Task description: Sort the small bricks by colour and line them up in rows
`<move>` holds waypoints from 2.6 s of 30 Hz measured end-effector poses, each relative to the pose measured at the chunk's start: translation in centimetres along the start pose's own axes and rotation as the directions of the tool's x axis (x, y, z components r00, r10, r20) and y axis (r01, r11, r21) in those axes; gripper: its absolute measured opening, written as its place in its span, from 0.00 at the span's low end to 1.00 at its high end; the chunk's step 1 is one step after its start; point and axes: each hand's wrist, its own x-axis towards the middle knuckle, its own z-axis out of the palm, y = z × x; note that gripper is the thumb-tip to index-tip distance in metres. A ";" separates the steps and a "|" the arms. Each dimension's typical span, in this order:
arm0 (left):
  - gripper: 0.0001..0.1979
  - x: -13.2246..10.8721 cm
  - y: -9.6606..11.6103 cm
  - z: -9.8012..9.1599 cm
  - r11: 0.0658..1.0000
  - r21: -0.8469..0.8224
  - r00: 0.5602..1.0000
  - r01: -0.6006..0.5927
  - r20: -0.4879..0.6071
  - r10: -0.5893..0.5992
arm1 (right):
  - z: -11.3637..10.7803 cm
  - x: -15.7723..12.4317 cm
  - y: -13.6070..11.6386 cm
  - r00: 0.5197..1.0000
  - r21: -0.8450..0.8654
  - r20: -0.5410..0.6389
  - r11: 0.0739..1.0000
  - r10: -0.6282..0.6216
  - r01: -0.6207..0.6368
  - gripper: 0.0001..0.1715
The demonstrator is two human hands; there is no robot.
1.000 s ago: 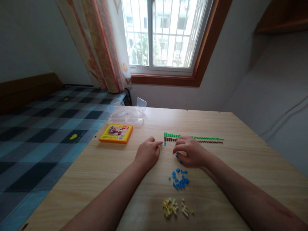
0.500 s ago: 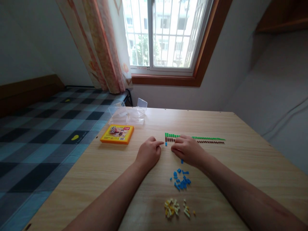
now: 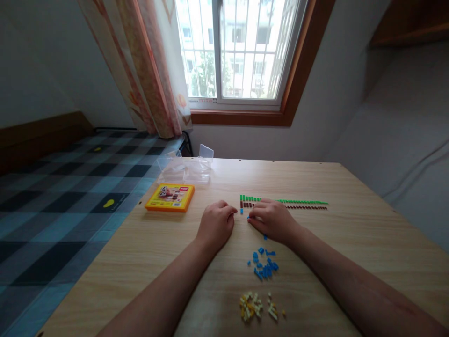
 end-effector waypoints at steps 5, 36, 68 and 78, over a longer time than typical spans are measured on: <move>0.13 0.0 0.2 -0.1 0.999 0.029 0.999 0.018 0.031 -0.019 | 0.2 0.3 0.0 1.000 -0.001 -0.010 1.000 -0.009 0.009 0.09; 0.14 -0.4 -0.1 0.7 0.986 0.162 0.997 -0.030 0.080 0.017 | 1.5 -0.1 0.1 0.994 0.098 -0.024 0.990 0.102 -0.099 0.14; 0.14 -0.5 -0.4 1.1 0.987 0.151 0.998 -0.057 0.012 0.056 | 1.6 0.0 0.1 0.989 0.110 -0.024 0.984 0.147 -0.143 0.14; 0.13 -0.5 -0.7 1.3 0.987 0.147 0.998 -0.064 0.009 0.064 | 0.7 -0.3 0.6 0.979 0.344 -0.015 0.920 0.205 -0.188 0.13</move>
